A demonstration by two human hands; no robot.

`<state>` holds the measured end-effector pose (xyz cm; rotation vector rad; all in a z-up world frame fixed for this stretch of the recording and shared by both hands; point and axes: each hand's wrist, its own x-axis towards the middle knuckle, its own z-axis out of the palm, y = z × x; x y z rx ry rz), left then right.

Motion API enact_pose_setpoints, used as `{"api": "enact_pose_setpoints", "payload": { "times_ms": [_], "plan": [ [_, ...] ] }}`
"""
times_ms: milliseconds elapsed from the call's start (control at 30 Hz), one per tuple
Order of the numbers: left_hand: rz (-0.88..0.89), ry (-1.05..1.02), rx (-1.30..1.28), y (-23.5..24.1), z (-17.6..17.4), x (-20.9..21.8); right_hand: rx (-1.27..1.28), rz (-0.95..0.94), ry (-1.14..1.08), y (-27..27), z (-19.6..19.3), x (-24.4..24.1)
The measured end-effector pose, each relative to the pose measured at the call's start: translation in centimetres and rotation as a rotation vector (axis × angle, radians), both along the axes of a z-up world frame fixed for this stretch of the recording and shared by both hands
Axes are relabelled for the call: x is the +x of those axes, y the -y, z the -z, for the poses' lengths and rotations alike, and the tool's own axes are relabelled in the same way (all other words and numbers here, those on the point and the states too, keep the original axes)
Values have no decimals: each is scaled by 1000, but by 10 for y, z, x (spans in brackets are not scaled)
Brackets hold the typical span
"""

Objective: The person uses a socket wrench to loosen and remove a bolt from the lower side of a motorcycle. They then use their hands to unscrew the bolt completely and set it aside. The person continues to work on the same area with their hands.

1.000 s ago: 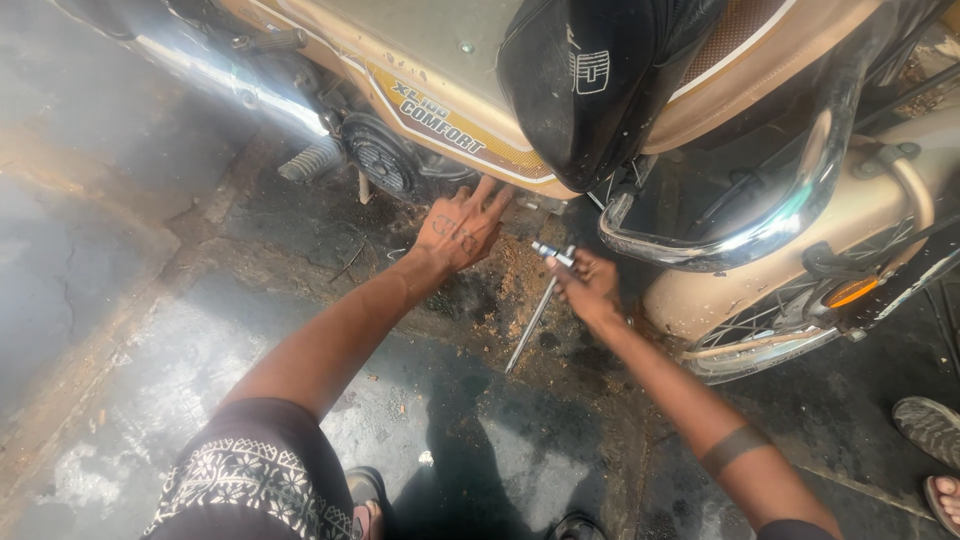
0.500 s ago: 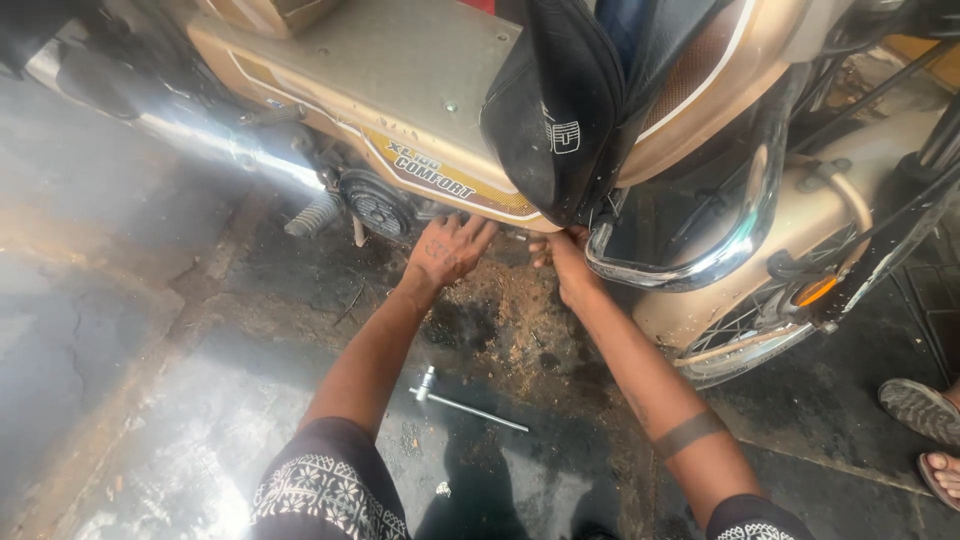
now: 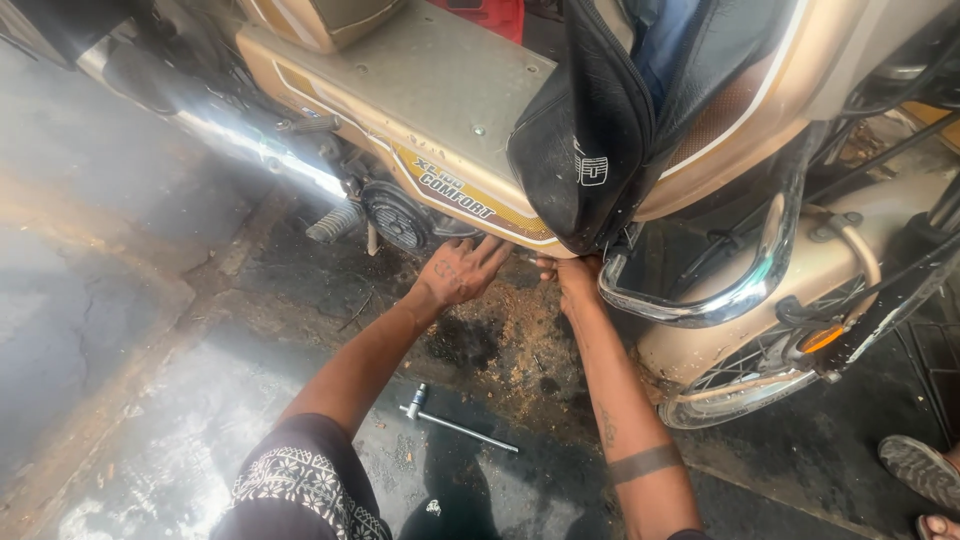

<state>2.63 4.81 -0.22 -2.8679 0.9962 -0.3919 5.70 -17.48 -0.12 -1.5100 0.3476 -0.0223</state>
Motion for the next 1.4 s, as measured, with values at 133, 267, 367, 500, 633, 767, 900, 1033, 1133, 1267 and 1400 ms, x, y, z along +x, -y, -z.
{"api": "enact_pose_setpoints", "payload": {
  "times_ms": [133, 267, 367, 500, 633, 767, 900, 1033, 1133, 1267, 1400],
  "plan": [
    [5, 91, -62, 3, 8, 2, 120, 46, -4, 0, 0, 0],
    [-23, 26, -62, 6, 16, 8, 177, 68, -8, -7, -4, -8],
    [-24, -30, -63, 6, 18, 9, 135, 103, 133, -12, -1, -15],
    [-11, -7, -48, 5, 14, 9, -752, -80, 720, 12, 6, -20],
    [-20, -45, -31, 5, 11, 7, -1626, -112, 1219, 42, -11, -21],
    [-9, -36, -35, 3, 12, 6, -1912, -180, 1394, 47, -34, -18],
    [1, -17, -23, 5, 13, 6, -1943, -139, 1501, 48, -41, -10],
    [-41, -62, -42, 9, 11, 3, -1855, -191, 1567, 45, -32, -3],
    [-42, -25, -39, 9, 10, 1, -1735, -196, 1544, 44, -26, -1],
    [-39, -4, -31, 8, 12, 0, -1627, -228, 1580, 44, -22, 2],
    [-23, 14, -7, 8, 10, 1, -1636, -182, 1597, 41, -23, 0]
  ]
}}
